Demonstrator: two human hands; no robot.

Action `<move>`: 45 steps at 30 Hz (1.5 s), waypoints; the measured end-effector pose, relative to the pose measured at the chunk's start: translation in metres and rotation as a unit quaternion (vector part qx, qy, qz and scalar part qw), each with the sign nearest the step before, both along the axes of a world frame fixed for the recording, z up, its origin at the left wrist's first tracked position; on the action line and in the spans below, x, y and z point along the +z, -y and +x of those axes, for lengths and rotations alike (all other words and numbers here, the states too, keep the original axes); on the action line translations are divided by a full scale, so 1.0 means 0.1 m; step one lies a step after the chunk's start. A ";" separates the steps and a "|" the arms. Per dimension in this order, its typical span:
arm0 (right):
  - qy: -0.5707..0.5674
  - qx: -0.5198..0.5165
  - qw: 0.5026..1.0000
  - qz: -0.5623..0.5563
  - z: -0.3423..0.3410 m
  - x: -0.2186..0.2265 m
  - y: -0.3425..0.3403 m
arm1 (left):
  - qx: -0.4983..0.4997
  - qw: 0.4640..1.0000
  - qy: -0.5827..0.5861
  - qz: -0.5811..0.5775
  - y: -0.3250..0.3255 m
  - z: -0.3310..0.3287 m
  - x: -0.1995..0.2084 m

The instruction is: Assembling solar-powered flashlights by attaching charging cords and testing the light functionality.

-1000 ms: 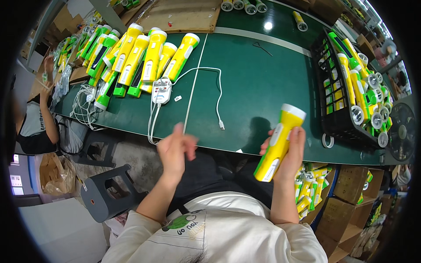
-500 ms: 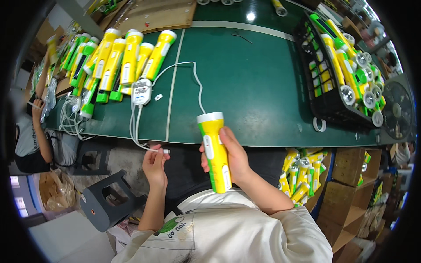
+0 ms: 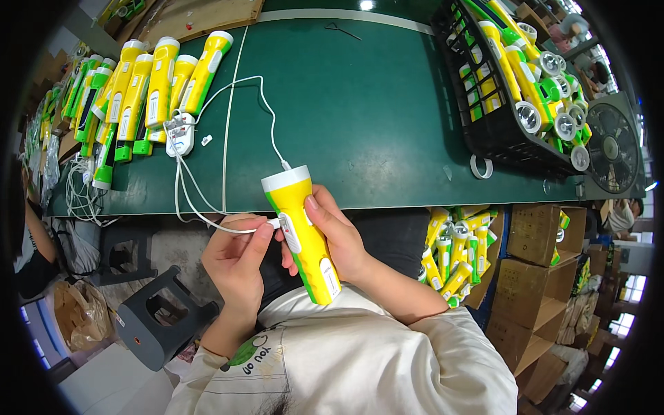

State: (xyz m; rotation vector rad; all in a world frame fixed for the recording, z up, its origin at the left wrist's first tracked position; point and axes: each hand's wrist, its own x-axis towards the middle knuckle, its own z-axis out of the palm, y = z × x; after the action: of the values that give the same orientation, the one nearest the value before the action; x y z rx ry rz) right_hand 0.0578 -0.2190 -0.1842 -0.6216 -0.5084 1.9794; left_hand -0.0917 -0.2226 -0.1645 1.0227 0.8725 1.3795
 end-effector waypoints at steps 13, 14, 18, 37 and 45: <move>0.169 -0.041 0.983 0.057 -0.04 -0.02 0.06 | -0.020 0.994 -0.043 -0.094 -0.02 -0.03 0.09; 0.167 -0.042 0.983 0.065 -0.04 -0.04 0.06 | -0.021 0.994 -0.043 -0.094 -0.02 -0.03 0.09; 0.186 -0.039 0.979 0.070 -0.06 -0.03 0.07 | -0.029 0.992 -0.025 -0.118 -0.03 -0.06 0.10; -0.064 0.029 0.993 -0.090 -0.03 -0.12 -0.03 | -0.025 0.998 -0.048 0.033 -0.13 -0.08 -0.19; 0.086 -0.033 0.996 -0.002 -0.02 -0.04 0.00 | -0.046 0.999 -0.008 0.003 -0.15 -0.05 -0.11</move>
State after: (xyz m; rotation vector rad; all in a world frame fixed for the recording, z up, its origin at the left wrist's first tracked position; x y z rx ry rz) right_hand 0.0562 -0.2188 -0.1877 -0.8058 -0.5815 1.8745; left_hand -0.0970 -0.2077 -0.1758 1.0679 0.8233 1.2990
